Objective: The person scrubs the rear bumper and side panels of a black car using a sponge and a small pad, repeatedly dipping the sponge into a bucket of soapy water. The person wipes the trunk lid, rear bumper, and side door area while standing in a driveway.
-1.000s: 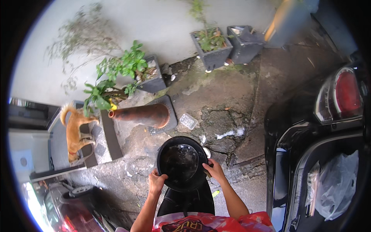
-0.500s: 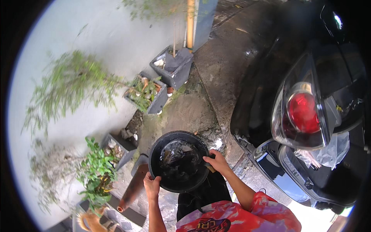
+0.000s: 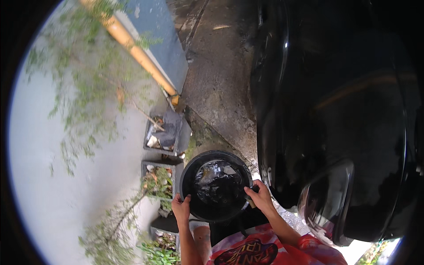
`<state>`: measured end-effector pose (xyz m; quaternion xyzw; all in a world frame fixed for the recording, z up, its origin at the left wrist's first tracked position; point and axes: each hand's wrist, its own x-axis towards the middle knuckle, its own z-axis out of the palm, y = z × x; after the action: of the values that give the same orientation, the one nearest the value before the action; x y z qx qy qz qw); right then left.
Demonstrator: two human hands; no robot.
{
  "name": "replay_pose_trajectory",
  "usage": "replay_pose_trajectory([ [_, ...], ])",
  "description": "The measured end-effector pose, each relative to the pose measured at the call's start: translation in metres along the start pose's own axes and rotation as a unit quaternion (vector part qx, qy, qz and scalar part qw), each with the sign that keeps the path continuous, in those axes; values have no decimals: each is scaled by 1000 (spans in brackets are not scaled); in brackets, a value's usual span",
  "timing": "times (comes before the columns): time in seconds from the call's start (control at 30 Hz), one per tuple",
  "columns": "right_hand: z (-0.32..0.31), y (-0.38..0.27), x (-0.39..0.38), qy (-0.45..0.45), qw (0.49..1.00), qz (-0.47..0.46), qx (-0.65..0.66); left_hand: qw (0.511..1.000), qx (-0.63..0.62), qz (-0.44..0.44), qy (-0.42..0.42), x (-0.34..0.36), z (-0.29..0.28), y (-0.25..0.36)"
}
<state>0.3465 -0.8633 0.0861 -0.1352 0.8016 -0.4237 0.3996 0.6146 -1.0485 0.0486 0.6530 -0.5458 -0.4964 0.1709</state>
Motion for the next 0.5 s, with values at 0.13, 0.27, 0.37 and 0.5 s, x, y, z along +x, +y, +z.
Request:
replay_pose_trajectory([
  [0.13,-5,-77,42,53,983,67,161,998,14,43,-51,80,20,108],
  [0.27,-12,-120,105,102,974,61,192,993,27,62,-101,154,55,187],
  [0.37,-11,-159,146,153,958,89,225,979,70,147,-119,220,83,202],
  [0.5,-26,-206,204,184,952,117,215,976,61,120,-170,287,123,279],
])
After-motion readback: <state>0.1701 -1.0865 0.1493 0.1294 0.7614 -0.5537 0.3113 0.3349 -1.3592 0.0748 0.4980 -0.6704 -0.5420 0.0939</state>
